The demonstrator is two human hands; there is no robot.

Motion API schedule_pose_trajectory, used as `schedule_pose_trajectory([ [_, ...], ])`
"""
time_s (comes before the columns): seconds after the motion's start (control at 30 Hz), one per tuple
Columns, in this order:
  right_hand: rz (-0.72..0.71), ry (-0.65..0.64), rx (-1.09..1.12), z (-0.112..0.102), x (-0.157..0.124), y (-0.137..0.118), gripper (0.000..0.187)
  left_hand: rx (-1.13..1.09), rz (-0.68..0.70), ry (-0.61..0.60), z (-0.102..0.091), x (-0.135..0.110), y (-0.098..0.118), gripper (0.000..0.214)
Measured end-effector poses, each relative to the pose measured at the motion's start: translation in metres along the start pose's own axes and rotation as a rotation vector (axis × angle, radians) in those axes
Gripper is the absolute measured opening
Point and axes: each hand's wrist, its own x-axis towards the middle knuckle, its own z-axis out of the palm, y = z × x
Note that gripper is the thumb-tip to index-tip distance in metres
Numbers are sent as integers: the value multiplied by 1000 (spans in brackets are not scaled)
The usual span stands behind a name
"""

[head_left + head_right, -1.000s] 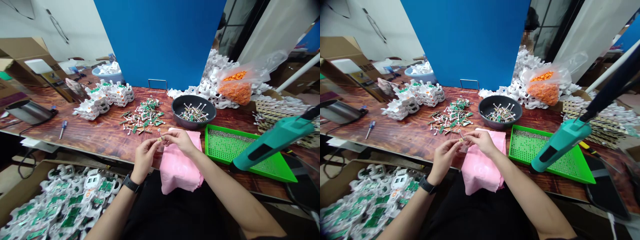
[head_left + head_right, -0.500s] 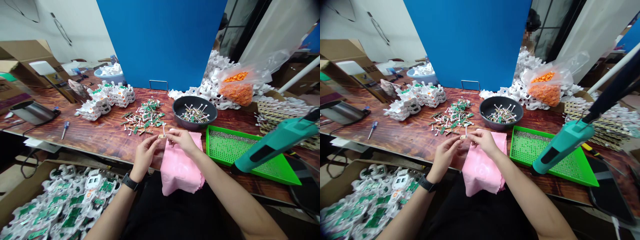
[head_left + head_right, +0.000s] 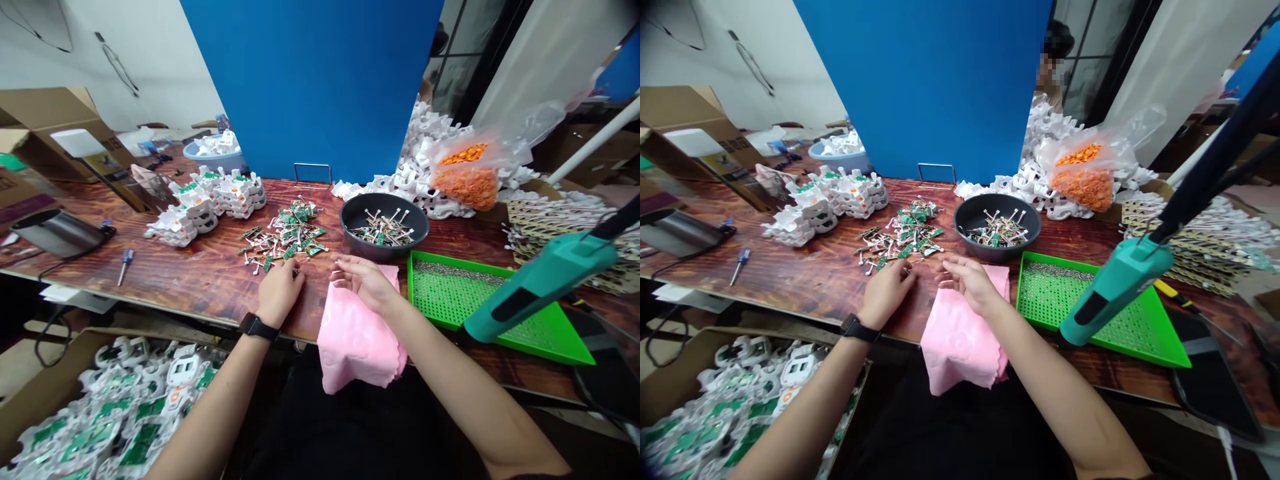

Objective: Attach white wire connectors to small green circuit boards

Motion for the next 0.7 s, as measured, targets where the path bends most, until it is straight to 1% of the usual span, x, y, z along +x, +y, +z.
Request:
schedule_pose_trajectory([
  [0.07,-9,48,-76,-1,2,3,11,-55,39,21,0,-3,-2,17],
  [0.13,-34,64,-170,-1,3,6,13,-199,106,44,-1,-9,-3,16],
  [0.2,-80,67,-268,1,3,10,19,-370,156,56,-3,-17,-3,17],
  [0.27,-125,56,-359,3,3,13,27,-499,171,56,-7,-25,-1,18],
  [0.33,-172,47,-450,3,3,15,29,-559,181,49,-12,-32,3,19],
  [0.43,-232,94,-516,1,4,14,35,-596,200,37,-19,-38,9,19],
  [0.5,-195,104,-495,0,5,13,40,-625,205,20,-23,-40,11,18],
  [0.53,-155,78,-481,-1,4,12,41,-642,211,5,-25,-41,12,18],
  [0.6,-96,-26,-486,0,2,10,40,-670,238,-34,-27,-42,14,19],
  [0.67,-96,-119,-521,1,0,9,37,-694,254,-65,-29,-43,15,19],
  [0.7,-111,-145,-538,1,-1,9,35,-710,252,-78,-30,-43,15,20],
])
